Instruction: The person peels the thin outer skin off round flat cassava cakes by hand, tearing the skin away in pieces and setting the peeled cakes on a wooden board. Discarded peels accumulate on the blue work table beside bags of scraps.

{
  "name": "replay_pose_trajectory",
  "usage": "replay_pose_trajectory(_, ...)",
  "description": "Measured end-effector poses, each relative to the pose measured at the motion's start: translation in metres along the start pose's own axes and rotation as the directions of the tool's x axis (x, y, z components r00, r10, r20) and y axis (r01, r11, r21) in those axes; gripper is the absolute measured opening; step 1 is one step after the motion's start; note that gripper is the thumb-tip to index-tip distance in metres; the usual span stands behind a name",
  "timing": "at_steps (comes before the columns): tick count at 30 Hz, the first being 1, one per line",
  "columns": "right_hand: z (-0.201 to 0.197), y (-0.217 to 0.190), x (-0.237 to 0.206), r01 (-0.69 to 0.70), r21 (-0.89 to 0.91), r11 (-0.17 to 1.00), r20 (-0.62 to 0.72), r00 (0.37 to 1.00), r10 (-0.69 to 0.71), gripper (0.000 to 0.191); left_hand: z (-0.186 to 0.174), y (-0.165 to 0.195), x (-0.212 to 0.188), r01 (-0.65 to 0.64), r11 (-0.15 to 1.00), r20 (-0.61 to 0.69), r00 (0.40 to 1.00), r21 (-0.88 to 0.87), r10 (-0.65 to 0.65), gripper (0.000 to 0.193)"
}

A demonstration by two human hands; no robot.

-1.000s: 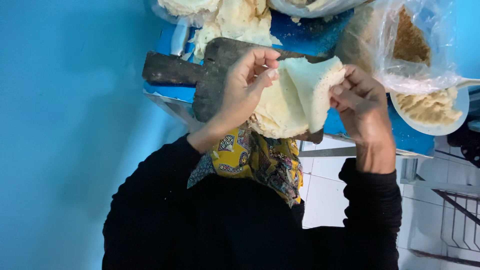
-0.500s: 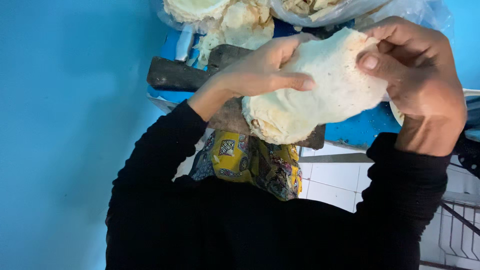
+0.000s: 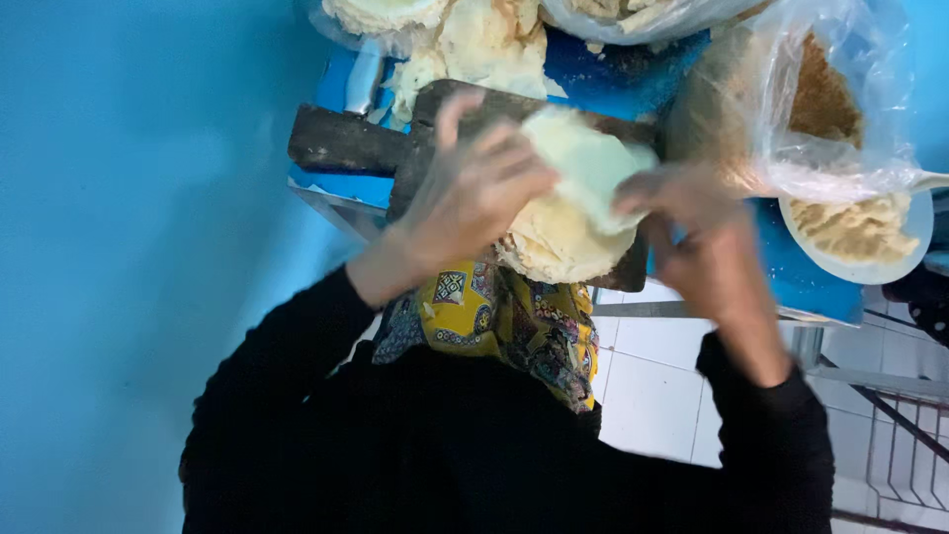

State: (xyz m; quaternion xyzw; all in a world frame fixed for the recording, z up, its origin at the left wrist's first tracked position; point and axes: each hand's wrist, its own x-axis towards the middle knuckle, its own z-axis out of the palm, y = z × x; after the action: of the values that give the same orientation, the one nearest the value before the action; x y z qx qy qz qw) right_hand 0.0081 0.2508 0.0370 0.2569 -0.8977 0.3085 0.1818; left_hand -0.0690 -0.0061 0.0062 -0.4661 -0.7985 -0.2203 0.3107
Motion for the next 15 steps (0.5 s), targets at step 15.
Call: replay_pose_trajectory(15, 0.025, -0.028, -0.021, 0.072, -0.206, 0.976, 0.008, 0.997, -0.072, 0.043, -0.011, 0.022, -0.054, -0.051, 0.998, 0.092, 0.995, 0.036, 0.047, 0.024)
